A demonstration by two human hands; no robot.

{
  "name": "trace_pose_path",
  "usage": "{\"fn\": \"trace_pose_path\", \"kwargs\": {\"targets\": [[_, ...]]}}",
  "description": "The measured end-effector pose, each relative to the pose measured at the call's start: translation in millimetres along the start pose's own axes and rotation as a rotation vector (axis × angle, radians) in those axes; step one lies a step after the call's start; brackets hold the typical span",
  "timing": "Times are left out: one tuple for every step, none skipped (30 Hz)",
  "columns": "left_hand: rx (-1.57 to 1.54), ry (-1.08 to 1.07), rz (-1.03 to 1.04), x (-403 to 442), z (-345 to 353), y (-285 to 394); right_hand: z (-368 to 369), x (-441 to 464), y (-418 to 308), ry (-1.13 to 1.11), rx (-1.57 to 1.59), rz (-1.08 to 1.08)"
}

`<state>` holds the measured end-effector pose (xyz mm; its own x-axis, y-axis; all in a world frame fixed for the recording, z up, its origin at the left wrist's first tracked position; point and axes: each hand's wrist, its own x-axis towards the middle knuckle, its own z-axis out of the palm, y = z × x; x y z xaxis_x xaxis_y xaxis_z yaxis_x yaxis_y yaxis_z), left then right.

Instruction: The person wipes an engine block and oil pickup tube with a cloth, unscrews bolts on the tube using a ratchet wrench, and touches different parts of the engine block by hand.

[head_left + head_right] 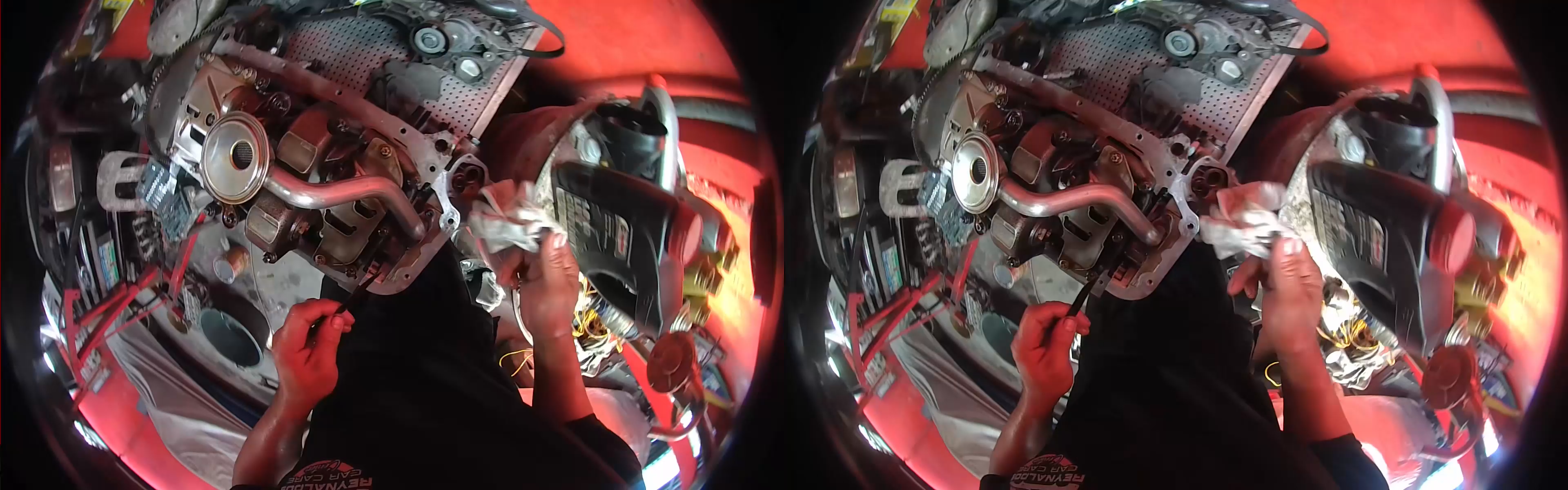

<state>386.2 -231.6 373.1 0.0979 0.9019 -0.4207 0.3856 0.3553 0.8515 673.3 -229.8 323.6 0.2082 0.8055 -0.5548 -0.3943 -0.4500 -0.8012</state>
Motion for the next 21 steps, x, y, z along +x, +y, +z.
{"fn": "trace_pose_path", "kwargs": {"targets": [[0.01, 0.03, -0.019, -2, 1, 3, 1, 7, -5, -0.109, -0.237, -0.025], [0.006, 0.081, -0.042, -3, 4, 4, 11, 14, -13, -0.228, -0.369, -0.039], [-0.001, 0.098, -0.059, -3, 5, 2, 15, 26, -12, -0.348, -0.614, -0.187], [-0.031, 0.132, -0.07, -5, 6, 0, 23, 37, -11, -0.419, -0.697, -0.286], [-0.063, 0.167, -0.081, -8, 7, -2, 31, 46, -10, -0.491, -0.779, -0.387], [-0.077, 0.184, -0.09, -9, 7, -3, 32, 55, -6, -0.512, -0.791, -0.384], [-0.078, 0.181, -0.096, -10, 8, -4, 31, 64, -1, -0.558, -0.746, -0.354], [-0.08, 0.181, -0.105, -13, 7, -6, 31, 70, 1, -0.607, -0.7, -0.321], [-0.095, 0.21, -0.119, -14, 8, -9, 31, 76, -2, -0.63, -0.776, -0.225], [-0.132, 0.225, -0.136, -15, 8, -12, 41, 78, -8, -0.639, -0.894, -0.205], [-0.171, 0.232, -0.153, -17, 6, -15, 49, 75, -14, -0.639, -1.012, -0.182], [-0.232, 0.235, -0.145, -19, 5, -19, 52, 76, -12, -0.662, -1.03, -0.183], [-0.251, 0.262, -0.145, -18, 5, -24, 51, 82, -8, -0.649, -1.046, -0.237], [-0.272, 0.29, -0.132, -18, 5, -28, 50, 85, -4, -0.637, -1.062, -0.283], [-0.293, 0.319, -0.125, -20, 5, -32, 49, 88, -1, -0.666, -1.084, -0.282], [-0.317, 0.342, -0.14, -22, 6, -35, 48, 91, 2, -0.648, -1.055, -0.265], [-0.328, 0.318, -0.126, -21, 5, -39, 48, 94, 4, -0.63, -1.024, -0.252], [-0.337, 0.296, -0.106, -20, 5, -44, 48, 94, 4, -0.626, -1.023, -0.234], [-0.356, 0.318, -0.113, -19, 5, -47, 52, 91, 3, -0.65, -1.042, -0.234], [-0.355, 0.312, -0.108, -19, 5, -49, 56, 87, 1, -0.612, -1.076, -0.278], [-0.351, 0.305, -0.095, -19, 4, -51, 59, 84, -1, -0.569, -1.107, -0.33]]}}
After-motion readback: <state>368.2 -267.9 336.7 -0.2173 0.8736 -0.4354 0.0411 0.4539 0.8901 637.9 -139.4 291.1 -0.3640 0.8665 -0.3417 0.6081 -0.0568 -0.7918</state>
